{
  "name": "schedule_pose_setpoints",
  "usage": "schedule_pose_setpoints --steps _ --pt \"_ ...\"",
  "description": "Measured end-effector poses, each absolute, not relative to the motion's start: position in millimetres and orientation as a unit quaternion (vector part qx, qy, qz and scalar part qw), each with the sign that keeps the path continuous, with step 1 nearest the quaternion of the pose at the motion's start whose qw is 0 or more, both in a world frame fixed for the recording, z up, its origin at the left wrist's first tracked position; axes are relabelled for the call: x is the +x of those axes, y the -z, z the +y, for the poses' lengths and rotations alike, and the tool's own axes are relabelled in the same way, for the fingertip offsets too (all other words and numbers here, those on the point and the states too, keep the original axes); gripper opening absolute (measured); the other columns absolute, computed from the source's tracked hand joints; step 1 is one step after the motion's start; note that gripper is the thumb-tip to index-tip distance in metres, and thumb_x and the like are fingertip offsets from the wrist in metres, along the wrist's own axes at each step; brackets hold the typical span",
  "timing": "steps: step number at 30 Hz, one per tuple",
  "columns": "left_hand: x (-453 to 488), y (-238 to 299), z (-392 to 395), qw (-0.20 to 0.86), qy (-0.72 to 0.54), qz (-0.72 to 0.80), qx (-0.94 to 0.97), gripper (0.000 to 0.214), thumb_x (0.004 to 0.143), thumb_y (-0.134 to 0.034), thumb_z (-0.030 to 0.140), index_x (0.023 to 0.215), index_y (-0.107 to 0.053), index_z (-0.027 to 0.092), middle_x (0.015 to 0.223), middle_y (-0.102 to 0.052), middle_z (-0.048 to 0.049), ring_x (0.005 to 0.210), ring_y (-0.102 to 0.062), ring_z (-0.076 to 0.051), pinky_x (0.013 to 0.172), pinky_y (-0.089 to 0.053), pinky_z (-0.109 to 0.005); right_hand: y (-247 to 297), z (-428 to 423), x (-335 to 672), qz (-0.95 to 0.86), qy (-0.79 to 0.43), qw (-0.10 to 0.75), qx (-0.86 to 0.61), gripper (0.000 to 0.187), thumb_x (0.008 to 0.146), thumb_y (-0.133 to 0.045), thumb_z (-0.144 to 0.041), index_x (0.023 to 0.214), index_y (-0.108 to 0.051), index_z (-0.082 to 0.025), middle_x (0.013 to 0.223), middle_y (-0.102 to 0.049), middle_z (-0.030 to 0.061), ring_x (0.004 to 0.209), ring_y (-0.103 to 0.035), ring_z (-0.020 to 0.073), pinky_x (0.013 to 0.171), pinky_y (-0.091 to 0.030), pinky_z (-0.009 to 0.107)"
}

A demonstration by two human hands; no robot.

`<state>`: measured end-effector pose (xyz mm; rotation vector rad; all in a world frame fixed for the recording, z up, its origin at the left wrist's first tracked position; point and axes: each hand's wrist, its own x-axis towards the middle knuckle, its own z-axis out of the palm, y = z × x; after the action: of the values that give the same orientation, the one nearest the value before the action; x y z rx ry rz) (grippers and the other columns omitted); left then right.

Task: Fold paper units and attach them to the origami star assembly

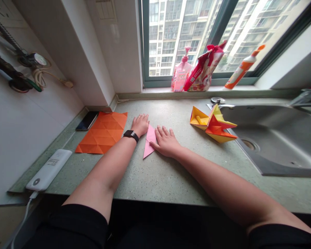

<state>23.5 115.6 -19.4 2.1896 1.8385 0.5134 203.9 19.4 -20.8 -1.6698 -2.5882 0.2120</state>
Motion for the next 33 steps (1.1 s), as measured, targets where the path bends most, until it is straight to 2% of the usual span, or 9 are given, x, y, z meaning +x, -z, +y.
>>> schedule_pose_setpoints --steps 4,7,9,12,14,16,19,26,33 --pt "20.2 11.3 129.7 0.137 -0.21 0.649 0.718 0.056 0.106 -0.05 0.017 0.161 -0.052 0.01 0.167 -0.053 -0.0238 0.159 -0.049 -0.035 0.134 -0.033 -0.054 18.0 18.0 204.5 -0.837 -0.08 0.036 -0.54 0.088 0.108 -0.037 -0.068 0.175 -0.035 -0.011 0.184 -0.022 0.018 0.172 -0.016 0.0412 0.137 -0.013 0.065" --pt "10.6 1.7 124.3 0.157 -0.233 0.626 0.727 0.053 0.101 -0.05 0.01 0.153 -0.061 0.013 0.158 -0.064 -0.0179 0.148 -0.06 -0.028 0.126 -0.046 -0.041 20.8 20.1 208.3 -0.837 -0.088 0.074 -0.535 0.08 0.109 -0.042 -0.06 0.173 -0.039 -0.012 0.182 -0.031 0.0178 0.17 -0.024 0.0414 0.137 -0.017 0.064" --pt "2.2 -4.0 110.8 0.162 -0.248 0.607 0.737 0.053 0.096 -0.053 0.005 0.146 -0.067 0.016 0.151 -0.07 -0.0132 0.142 -0.064 -0.025 0.123 -0.048 -0.036 23.2 23.9 212.0 -0.836 -0.098 0.122 -0.526 0.072 0.11 -0.044 -0.053 0.17 -0.045 -0.013 0.177 -0.042 0.0183 0.166 -0.035 0.0405 0.135 -0.024 0.062" --pt "-8.7 -9.1 82.9 0.156 -0.27 0.602 0.735 0.047 0.094 -0.053 0.004 0.137 -0.071 0.014 0.137 -0.076 -0.0138 0.128 -0.071 -0.026 0.115 -0.054 -0.039 24.9 30.8 217.3 -0.823 -0.119 0.22 -0.51 0.059 0.11 -0.046 -0.044 0.161 -0.056 -0.016 0.161 -0.062 0.019 0.151 -0.055 0.0368 0.128 -0.04 0.056" --pt "-13.2 -9.6 64.7 0.153 -0.288 0.591 0.738 0.034 0.096 -0.058 0.01 0.126 -0.074 0.016 0.122 -0.079 -0.0116 0.116 -0.073 -0.026 0.107 -0.058 -0.039 24.8 33.5 220.0 -0.809 -0.135 0.276 -0.501 0.053 0.11 -0.047 -0.041 0.156 -0.061 -0.019 0.145 -0.073 0.0174 0.138 -0.065 0.0341 0.121 -0.048 0.053" --pt "-15.6 -7.9 50.0 0.15 -0.287 0.572 0.754 0.022 0.095 -0.062 0.015 0.111 -0.077 0.019 0.114 -0.078 -0.0091 0.11 -0.073 -0.026 0.102 -0.059 -0.039 24.2 33.4 221.9 -0.801 -0.146 0.3 -0.497 0.05 0.11 -0.048 -0.042 0.152 -0.063 -0.021 0.131 -0.078 0.015 0.128 -0.07 0.033 0.114 -0.053 0.052" --pt "-16.6 -3.2 35.8 0.158 -0.28 0.554 0.768 0.019 0.098 -0.062 0.017 0.103 -0.08 0.02 0.11 -0.077 -0.0086 0.108 -0.073 -0.025 0.102 -0.059 -0.04 23.7 29.5 223.3 -0.804 -0.137 0.298 -0.496 0.048 0.109 -0.051 -0.046 0.149 -0.065 -0.021 0.122 -0.08 0.0136 0.121 -0.071 0.0337 0.11 -0.054 0.053" --pt "-13.4 2.9 26.3 0.17 -0.264 0.457 0.832 0.028 0.102 -0.059 0.015 0.111 -0.085 0.022 0.12 -0.075 -0.0097 0.116 -0.07 -0.026 0.111 -0.057 -0.047 21.9 23.5 222.9 -0.819 -0.146 0.288 -0.474 0.049 0.108 -0.054 -0.047 0.15 -0.063 -0.023 0.125 -0.079 0.0127 0.124 -0.069 0.0349 0.112 -0.052 0.055" --pt "-8.0 -4.0 18.6 0.21 -0.343 0.381 0.832 0.031 0.105 -0.067 0.023 0.134 -0.078 0.026 0.136 -0.066 -0.0106 0.13 -0.066 -0.025 0.117 -0.055 -0.046 17.1 20.4 221.8 -0.788 -0.212 0.325 -0.478 0.055 0.107 -0.057 -0.053 0.157 -0.056 -0.027 0.126 -0.08 0.0114 0.124 -0.072 0.0348 0.111 -0.053 0.058"
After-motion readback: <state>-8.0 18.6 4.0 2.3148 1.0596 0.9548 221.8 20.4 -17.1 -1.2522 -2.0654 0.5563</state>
